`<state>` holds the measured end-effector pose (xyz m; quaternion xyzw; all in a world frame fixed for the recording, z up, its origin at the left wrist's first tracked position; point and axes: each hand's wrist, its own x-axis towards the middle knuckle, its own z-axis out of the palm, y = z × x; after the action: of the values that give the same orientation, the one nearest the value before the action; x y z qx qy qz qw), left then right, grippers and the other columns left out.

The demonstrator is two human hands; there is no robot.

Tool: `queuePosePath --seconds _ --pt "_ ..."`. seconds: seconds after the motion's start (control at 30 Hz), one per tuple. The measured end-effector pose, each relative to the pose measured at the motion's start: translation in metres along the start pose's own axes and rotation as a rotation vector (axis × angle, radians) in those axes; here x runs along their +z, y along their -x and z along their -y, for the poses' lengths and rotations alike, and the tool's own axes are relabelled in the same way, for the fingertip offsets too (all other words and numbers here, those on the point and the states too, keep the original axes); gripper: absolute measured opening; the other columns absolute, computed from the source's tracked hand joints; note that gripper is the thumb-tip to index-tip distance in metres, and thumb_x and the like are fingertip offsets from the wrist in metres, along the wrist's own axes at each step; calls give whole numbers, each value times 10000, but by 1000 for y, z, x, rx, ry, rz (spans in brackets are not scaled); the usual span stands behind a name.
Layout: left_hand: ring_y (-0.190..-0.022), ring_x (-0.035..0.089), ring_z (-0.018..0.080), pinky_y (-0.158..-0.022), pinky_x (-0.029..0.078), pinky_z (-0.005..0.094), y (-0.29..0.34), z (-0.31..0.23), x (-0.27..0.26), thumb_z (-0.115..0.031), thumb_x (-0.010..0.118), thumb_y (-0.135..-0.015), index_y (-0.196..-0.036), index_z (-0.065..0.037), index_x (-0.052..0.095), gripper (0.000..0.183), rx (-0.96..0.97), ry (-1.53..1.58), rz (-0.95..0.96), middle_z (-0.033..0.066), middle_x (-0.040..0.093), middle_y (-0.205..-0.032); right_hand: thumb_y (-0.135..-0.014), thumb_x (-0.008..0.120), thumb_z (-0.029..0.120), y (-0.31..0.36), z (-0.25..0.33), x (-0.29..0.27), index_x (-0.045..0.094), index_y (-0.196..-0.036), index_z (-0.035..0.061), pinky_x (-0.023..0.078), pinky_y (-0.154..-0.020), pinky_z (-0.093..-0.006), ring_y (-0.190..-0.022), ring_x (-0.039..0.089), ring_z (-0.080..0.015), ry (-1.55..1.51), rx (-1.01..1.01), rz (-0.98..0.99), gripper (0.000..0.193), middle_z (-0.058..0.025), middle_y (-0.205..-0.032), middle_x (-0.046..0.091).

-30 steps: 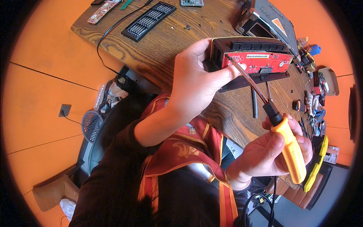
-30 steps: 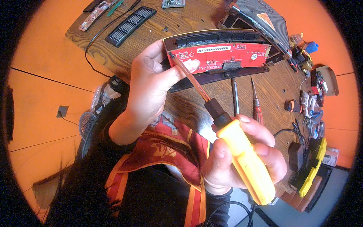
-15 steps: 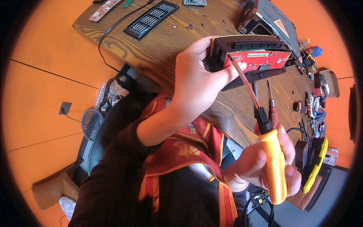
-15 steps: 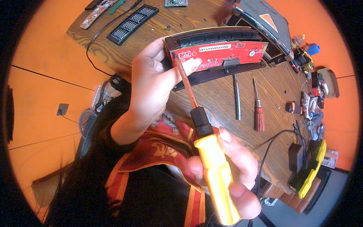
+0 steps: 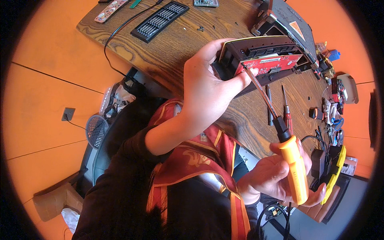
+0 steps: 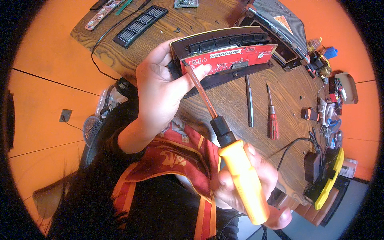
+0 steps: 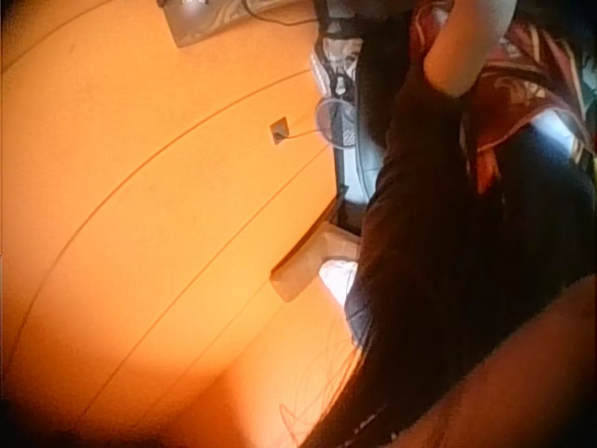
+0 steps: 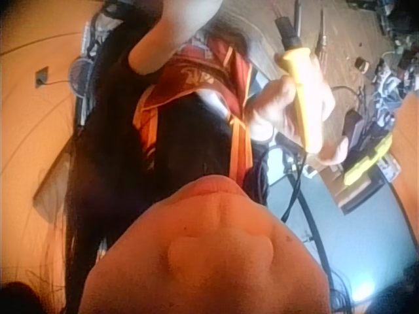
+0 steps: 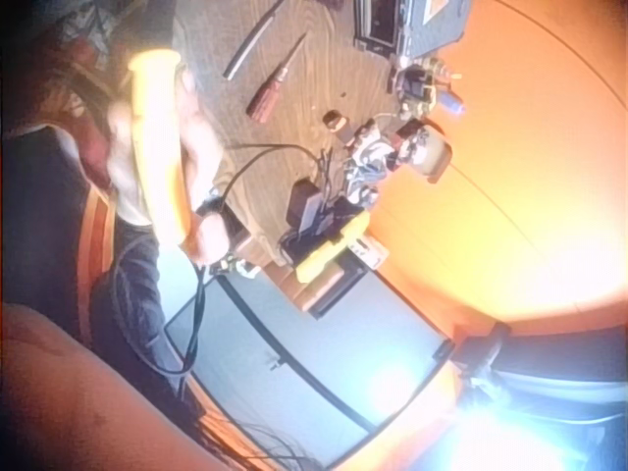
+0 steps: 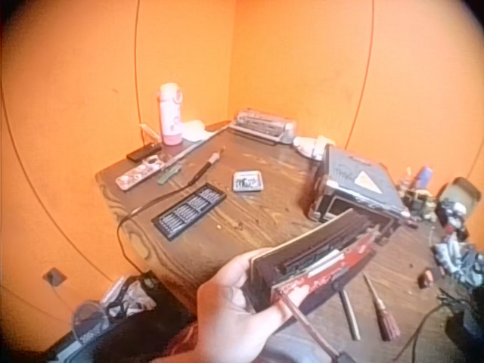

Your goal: The person assembles a small black electronic device by inserting screws and tightening them with a yellow-handled screwdriver. They then place the device into a larger black case and secure it with additional screws using a black-handled screwdriver.

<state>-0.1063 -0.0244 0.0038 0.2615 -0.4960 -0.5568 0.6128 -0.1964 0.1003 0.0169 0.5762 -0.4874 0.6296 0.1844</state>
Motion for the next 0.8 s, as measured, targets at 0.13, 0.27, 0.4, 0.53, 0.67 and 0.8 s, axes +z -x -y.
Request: queuePosePath --seconds 0.13,0.27,0.4,0.53,0.67,0.8 --pt "-876 576 124 -781 470 243 1 1 -2 68 672 -703 -1071 65 489 411 32 -118 20 104 606 -973 -790 643 240 4 4 -9 271 -1080 70 439 -788 -373 -892 529 -311 -63 161 12 501 -279 -972 522" --pt "-874 572 121 -782 465 237 1 1 -3 59 683 -697 -1084 67 482 437 126 -185 -13 98 603 -968 -768 675 235 7 12 -19 297 -1004 68 417 -864 -386 -991 518 -338 -270 459 43 476 -314 -1025 515" --pt "-861 569 115 -771 459 229 0 -4 -5 44 699 -685 -1087 64 485 455 164 -214 -35 91 605 -958 -745 708 230 16 11 -24 323 -927 67 396 -940 -398 -1089 507 -364 -529 620 73 456 -349 -1078 508" --pt "-855 566 108 -762 454 221 1 -7 -7 33 709 -679 -1090 58 488 467 218 -286 -31 83 605 -941 -792 648 291 34 0 -25 398 -974 75 441 -571 -242 -807 578 -250 -384 502 87 377 -229 -1058 519" --pt "-857 563 108 -767 455 225 6 -6 -7 45 706 -676 -1107 55 481 486 361 -414 -29 79 597 -945 -846 568 228 40 -5 -34 438 -1023 64 377 -392 -173 -615 565 -165 31 315 28 274 -101 -864 503" --pt "-869 563 121 -780 458 240 4 0 -5 79 693 -671 -1123 54 470 505 372 -345 -7 88 584 -966 -820 600 309 40 3 -38 410 -1034 22 421 -564 -241 -732 556 -182 -65 492 -24 406 -104 -750 524"
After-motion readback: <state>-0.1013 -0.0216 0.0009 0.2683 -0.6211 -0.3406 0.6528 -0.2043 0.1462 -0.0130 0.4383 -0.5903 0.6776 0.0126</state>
